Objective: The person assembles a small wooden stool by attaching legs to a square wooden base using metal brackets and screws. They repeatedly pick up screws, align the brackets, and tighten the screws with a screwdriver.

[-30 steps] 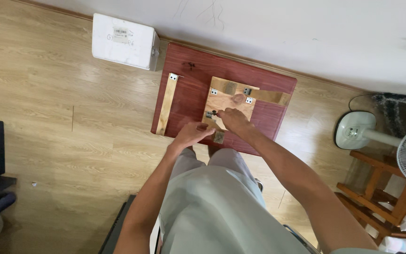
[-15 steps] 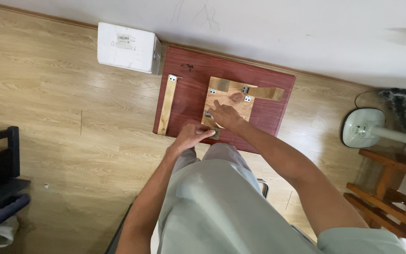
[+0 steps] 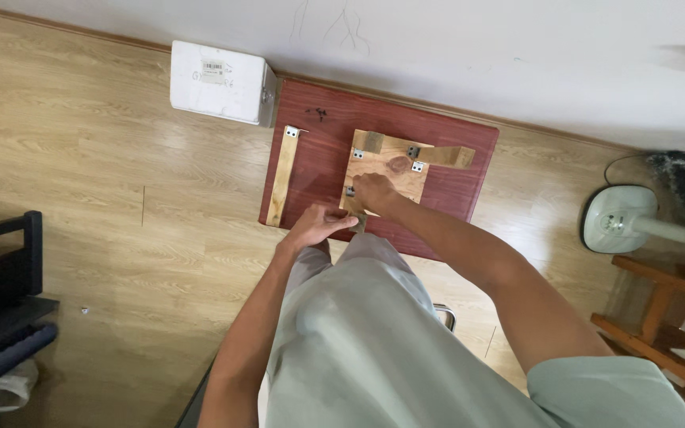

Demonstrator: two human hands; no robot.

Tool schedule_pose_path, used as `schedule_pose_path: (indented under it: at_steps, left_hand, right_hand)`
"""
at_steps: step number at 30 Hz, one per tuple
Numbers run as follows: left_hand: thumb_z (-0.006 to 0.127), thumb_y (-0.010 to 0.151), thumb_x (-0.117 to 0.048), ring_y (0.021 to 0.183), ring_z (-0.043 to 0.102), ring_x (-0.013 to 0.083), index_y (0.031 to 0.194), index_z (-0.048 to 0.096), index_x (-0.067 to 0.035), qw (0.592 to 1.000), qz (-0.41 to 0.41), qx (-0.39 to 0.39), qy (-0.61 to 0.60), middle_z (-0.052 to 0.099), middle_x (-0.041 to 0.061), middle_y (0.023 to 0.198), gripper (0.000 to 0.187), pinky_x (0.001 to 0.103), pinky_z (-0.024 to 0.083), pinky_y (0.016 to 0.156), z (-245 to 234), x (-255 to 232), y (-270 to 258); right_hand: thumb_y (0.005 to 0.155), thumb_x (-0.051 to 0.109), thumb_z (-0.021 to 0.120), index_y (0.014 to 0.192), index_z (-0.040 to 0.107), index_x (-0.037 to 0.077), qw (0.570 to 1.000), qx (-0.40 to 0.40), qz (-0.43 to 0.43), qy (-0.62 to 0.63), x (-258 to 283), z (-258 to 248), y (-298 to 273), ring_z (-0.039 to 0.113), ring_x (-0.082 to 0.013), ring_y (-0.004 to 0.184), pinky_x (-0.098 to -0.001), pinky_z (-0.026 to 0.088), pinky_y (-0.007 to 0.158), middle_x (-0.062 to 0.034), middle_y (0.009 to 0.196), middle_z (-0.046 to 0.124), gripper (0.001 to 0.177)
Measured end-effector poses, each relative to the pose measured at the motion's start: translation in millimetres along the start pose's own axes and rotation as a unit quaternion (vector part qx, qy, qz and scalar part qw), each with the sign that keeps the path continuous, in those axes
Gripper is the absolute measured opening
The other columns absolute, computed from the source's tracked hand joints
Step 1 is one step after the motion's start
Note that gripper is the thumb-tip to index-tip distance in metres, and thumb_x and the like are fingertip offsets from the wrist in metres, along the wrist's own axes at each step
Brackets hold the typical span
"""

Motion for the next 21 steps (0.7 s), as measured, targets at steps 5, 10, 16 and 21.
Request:
schedule_pose_path:
  at_steps: [5,10,16,21]
  left_hand:
    - [0.079,0.077,-0.059,0.101,0.079,0.0226,0.118,0.074,-0.001,0.999,0.008,-0.014,-0.036,0.081,0.014,0.102,0.071,0.034,0.058,0.090,1,-1,-3]
    - [0.077,0.074,-0.065,0.101,0.078,0.0232,0.116,0.078,-0.004,0.999,-0.044,-0.032,0.000,0.081,0.014,0.103,0.075,0.036,0.057,0.091,6,5,-6]
    - [0.075,0.071,-0.071,0.103,0.077,0.0258,0.117,0.077,-0.003,0.998,-0.034,-0.043,0.013,0.080,0.015,0.108,0.082,0.037,0.058,0.091,5,6,-8]
    - [0.075,0.072,-0.071,0.104,0.077,0.0266,0.118,0.076,-0.004,0.998,-0.034,-0.044,0.029,0.079,0.015,0.109,0.081,0.037,0.058,0.092,6,8,-8]
  right_hand:
    - [0.088,0.010,0.068,0.090,0.076,0.001,0.964,-0.011,-0.200,-0.176,-7,25,8,0.076,-0.0329,0.093,-0.0426,0.062,0.075,-0.0213,0.101,0.074,0.012]
    - [0.090,0.015,0.061,0.088,0.074,-0.003,0.990,0.135,-0.017,0.019,-27,34,22,0.074,-0.0379,0.089,-0.0454,0.059,0.076,-0.0257,0.092,0.073,0.023]
    - [0.088,0.016,0.057,0.087,0.076,-0.004,0.976,0.172,0.076,0.110,-8,19,12,0.075,-0.0400,0.087,-0.0467,0.059,0.076,-0.0277,0.092,0.074,0.028]
    - [0.083,0.026,0.070,0.091,0.075,0.000,0.988,0.075,-0.090,-0.099,-3,9,16,0.075,-0.0360,0.091,-0.0443,0.062,0.076,-0.0235,0.096,0.074,0.028]
Point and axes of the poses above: each hand's wrist, its own y-axis towards the middle knuckle, its own z-axis out of the palm, x = y × z, the point moved 4 cm from there along y, towards the middle knuckle
